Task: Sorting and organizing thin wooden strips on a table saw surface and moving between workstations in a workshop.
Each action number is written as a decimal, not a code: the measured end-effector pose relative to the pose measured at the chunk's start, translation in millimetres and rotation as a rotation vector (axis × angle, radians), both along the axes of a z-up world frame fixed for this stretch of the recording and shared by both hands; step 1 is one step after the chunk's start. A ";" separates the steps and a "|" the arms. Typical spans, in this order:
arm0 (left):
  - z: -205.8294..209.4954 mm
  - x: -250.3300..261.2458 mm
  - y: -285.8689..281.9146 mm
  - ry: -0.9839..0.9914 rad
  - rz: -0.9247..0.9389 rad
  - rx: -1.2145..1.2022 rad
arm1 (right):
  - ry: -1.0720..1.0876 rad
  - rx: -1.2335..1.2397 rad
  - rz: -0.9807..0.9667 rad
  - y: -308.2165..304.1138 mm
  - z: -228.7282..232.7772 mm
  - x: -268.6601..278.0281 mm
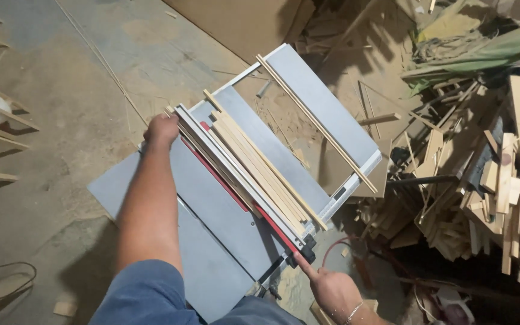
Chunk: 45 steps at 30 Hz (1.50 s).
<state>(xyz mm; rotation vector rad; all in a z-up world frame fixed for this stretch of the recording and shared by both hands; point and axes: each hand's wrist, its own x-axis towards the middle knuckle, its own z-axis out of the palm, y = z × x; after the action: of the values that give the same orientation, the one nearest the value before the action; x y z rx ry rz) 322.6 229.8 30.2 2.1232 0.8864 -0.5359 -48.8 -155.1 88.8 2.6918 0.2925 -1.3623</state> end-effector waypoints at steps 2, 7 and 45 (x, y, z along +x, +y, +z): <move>-28.0 11.2 7.1 -0.030 0.023 -0.032 | -0.004 0.014 -0.006 -2.8 -4.0 0.0; -113.3 42.6 24.0 -0.222 0.115 -0.225 | -0.025 0.035 0.016 -2.5 -6.0 2.2; -93.0 60.7 37.8 -0.202 0.294 -0.463 | -0.114 0.016 0.011 12.5 -3.0 22.1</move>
<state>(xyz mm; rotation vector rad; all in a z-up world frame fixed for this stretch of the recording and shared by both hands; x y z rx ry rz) 383.3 267.6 -62.8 1.5645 0.8448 -0.3279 -26.7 -142.6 85.8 2.7638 0.3076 -1.2024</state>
